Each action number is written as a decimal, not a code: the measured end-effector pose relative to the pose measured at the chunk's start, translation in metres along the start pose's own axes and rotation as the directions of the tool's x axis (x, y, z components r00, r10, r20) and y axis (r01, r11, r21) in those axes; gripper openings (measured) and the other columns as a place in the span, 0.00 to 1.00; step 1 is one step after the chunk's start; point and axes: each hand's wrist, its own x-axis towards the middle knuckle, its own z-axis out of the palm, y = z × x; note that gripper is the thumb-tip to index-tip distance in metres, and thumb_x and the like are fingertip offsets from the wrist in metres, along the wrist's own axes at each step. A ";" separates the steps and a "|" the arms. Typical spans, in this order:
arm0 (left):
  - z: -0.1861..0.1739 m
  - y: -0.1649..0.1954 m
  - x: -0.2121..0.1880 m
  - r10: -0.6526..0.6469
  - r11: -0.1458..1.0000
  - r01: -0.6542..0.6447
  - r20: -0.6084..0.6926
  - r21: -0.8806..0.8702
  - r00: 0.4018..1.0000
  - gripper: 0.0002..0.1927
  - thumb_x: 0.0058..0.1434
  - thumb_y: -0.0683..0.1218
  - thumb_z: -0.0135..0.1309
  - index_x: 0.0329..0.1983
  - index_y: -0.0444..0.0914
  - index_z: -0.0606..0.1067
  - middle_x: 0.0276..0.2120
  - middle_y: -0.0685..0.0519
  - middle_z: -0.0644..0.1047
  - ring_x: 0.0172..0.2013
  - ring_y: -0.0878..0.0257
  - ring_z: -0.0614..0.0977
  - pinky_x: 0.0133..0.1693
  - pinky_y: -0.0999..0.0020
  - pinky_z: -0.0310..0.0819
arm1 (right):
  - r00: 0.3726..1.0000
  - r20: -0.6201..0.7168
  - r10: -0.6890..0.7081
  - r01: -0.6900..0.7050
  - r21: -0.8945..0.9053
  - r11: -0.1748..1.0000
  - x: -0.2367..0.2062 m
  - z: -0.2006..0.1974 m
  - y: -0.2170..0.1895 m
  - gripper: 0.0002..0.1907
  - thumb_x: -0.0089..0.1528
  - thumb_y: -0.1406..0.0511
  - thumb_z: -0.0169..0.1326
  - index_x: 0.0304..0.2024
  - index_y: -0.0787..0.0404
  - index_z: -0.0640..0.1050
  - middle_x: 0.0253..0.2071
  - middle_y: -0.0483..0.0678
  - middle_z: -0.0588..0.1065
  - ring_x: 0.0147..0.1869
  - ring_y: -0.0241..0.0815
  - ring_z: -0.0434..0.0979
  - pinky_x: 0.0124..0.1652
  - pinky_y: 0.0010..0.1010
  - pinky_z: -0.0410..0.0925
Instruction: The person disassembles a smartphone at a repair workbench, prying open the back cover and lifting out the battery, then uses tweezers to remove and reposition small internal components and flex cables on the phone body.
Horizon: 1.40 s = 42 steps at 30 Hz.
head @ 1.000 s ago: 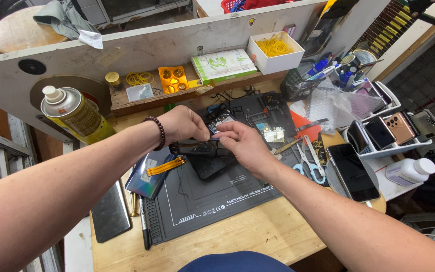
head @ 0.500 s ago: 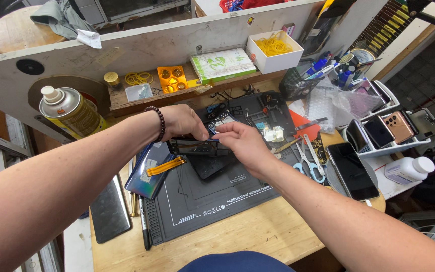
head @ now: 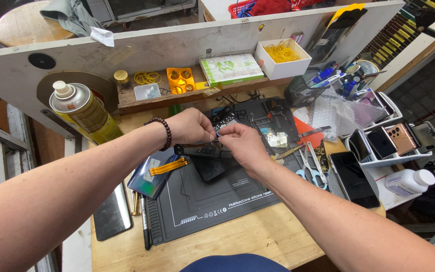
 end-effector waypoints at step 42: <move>0.002 -0.001 0.005 -0.055 0.998 0.055 -0.012 -0.012 0.998 0.10 0.56 0.48 0.63 0.38 0.39 0.86 0.34 0.50 0.85 0.38 0.63 0.82 0.46 0.66 0.77 | 0.987 0.111 0.120 -0.138 0.173 0.975 -0.002 -0.018 0.002 0.10 0.62 0.70 0.56 0.44 0.67 0.82 0.39 0.47 0.80 0.43 0.34 0.77 0.46 0.26 0.69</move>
